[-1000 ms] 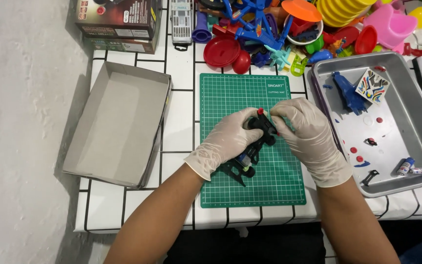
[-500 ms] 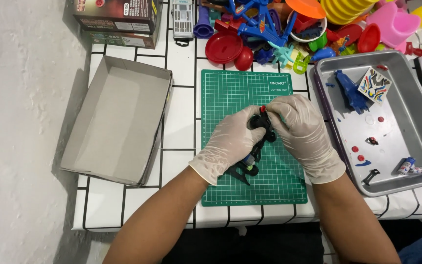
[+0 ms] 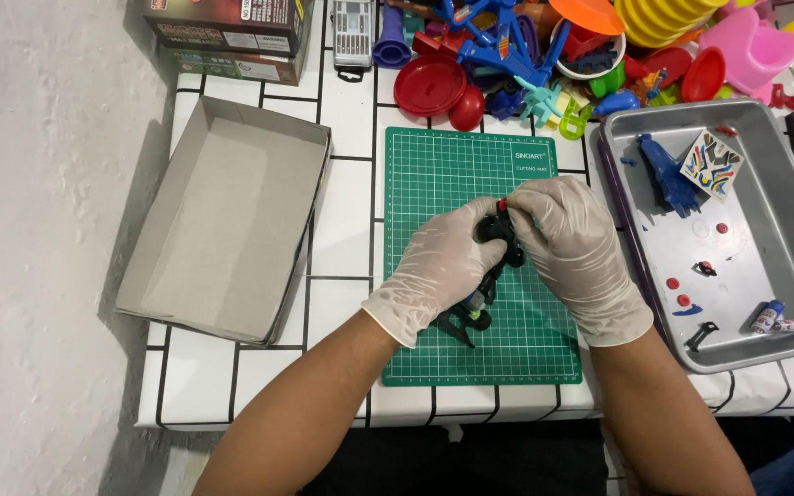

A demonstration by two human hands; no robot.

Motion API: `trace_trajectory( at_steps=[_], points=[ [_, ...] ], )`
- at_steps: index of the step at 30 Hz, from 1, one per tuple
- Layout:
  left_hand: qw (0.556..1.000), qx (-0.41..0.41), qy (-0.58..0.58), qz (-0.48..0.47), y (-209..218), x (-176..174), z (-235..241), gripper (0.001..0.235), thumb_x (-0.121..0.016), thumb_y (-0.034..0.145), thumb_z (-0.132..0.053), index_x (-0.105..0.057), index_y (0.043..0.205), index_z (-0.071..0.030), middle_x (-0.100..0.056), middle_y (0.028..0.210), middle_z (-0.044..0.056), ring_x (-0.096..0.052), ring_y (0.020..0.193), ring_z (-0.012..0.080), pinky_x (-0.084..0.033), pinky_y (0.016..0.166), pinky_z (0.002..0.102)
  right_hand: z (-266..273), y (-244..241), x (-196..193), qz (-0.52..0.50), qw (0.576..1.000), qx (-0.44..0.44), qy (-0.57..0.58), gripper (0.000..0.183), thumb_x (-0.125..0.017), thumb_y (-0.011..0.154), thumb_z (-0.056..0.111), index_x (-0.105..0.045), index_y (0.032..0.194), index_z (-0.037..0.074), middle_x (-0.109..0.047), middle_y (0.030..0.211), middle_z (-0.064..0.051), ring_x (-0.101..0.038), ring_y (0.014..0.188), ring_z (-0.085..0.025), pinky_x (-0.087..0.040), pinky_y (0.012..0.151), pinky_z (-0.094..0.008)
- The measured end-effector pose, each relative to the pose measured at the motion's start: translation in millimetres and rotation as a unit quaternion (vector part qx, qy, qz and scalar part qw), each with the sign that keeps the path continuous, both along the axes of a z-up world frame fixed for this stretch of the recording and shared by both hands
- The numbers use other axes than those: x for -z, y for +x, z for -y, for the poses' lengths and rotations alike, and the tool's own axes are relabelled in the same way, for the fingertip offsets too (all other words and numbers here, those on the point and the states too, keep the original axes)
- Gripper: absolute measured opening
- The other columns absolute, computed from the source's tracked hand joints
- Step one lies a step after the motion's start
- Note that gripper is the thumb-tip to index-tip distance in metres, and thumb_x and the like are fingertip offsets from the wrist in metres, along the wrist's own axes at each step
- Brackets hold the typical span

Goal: The person assembles a small black toy vehicle chassis on a green cutting mat. They attach red wheels to the axles and use a blue screwdriver to tighten the screws, securing the wheels in place.

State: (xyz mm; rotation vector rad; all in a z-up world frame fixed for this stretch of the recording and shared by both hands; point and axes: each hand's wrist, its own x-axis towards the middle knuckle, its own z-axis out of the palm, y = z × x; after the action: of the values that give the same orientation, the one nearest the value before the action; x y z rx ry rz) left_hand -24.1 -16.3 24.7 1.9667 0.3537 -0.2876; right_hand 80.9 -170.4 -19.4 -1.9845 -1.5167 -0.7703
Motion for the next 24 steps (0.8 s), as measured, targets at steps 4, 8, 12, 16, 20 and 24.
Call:
trace_trajectory(
  at_steps=[4, 8, 12, 16, 20, 24],
  points=[
    [1.0, 0.003, 0.007, -0.001, 3, 7, 0, 0.046, -0.063, 0.089, -0.033, -0.06, 0.134, -0.029, -0.072, 0.127, 0.008, -0.064, 0.125, 0.0318, -0.051, 0.106, 0.048, -1, 0, 1, -0.004, 1.0, 0.0, 0.003, 0.005, -0.073, 0.098, -0.001, -0.07, 0.1, 0.003, -0.069, 0.094, -0.009, -0.068, 0.085, -0.032, -0.057, 0.077, -0.042],
    [1.0, 0.008, 0.011, 0.009, 6, 14, 0, 0.047, -0.062, 0.089, -0.035, -0.059, 0.135, -0.029, -0.071, 0.128, 0.008, -0.063, 0.127, 0.0315, -0.05, 0.107, 0.047, -2, -2, -1, -0.037, 0.999, -0.016, 0.017, 0.007, -0.074, 0.097, -0.005, -0.071, 0.1, 0.001, -0.07, 0.094, -0.011, -0.069, 0.085, -0.034, -0.057, 0.077, -0.043],
    [1.0, 0.012, 0.014, 0.006, 3, 7, -1, 0.049, -0.062, 0.088, -0.035, -0.058, 0.136, -0.028, -0.071, 0.129, 0.008, -0.063, 0.128, 0.0312, -0.05, 0.107, 0.047, -3, 0, 1, -0.067, 0.997, -0.024, 0.029, 0.007, -0.072, 0.099, -0.005, -0.072, 0.099, 0.002, -0.07, 0.094, -0.009, -0.069, 0.085, -0.033, -0.058, 0.078, -0.043],
    [1.0, 0.012, 0.014, 0.008, 2, 6, -1, 0.049, -0.062, 0.088, -0.035, -0.059, 0.136, -0.027, -0.071, 0.13, 0.009, -0.062, 0.128, 0.0316, -0.05, 0.108, 0.048, -1, 2, 4, -0.068, 0.997, -0.018, 0.027, 0.006, -0.073, 0.098, -0.003, -0.073, 0.099, 0.002, -0.07, 0.094, -0.009, -0.069, 0.085, -0.032, -0.058, 0.078, -0.042],
    [1.0, 0.009, 0.017, 0.012, 4, 11, -1, 0.047, -0.063, 0.088, -0.036, -0.059, 0.135, -0.029, -0.072, 0.128, 0.007, -0.063, 0.127, 0.0309, -0.05, 0.107, 0.047, 1, 2, 4, -0.089, 0.995, -0.02, 0.029, 0.007, -0.075, 0.097, -0.005, -0.072, 0.098, 0.001, -0.07, 0.093, -0.01, -0.069, 0.086, -0.034, -0.057, 0.078, -0.044],
    [1.0, 0.006, 0.018, 0.012, 4, 12, 0, 0.047, -0.063, 0.088, -0.036, -0.059, 0.134, -0.03, -0.072, 0.127, 0.007, -0.063, 0.127, 0.0306, -0.051, 0.106, 0.047, 2, 3, 3, -0.094, 0.995, -0.013, 0.021, 0.009, -0.076, 0.095, -0.006, -0.072, 0.097, 0.003, -0.07, 0.092, -0.008, -0.07, 0.087, -0.032, -0.057, 0.078, -0.043]
  ],
)
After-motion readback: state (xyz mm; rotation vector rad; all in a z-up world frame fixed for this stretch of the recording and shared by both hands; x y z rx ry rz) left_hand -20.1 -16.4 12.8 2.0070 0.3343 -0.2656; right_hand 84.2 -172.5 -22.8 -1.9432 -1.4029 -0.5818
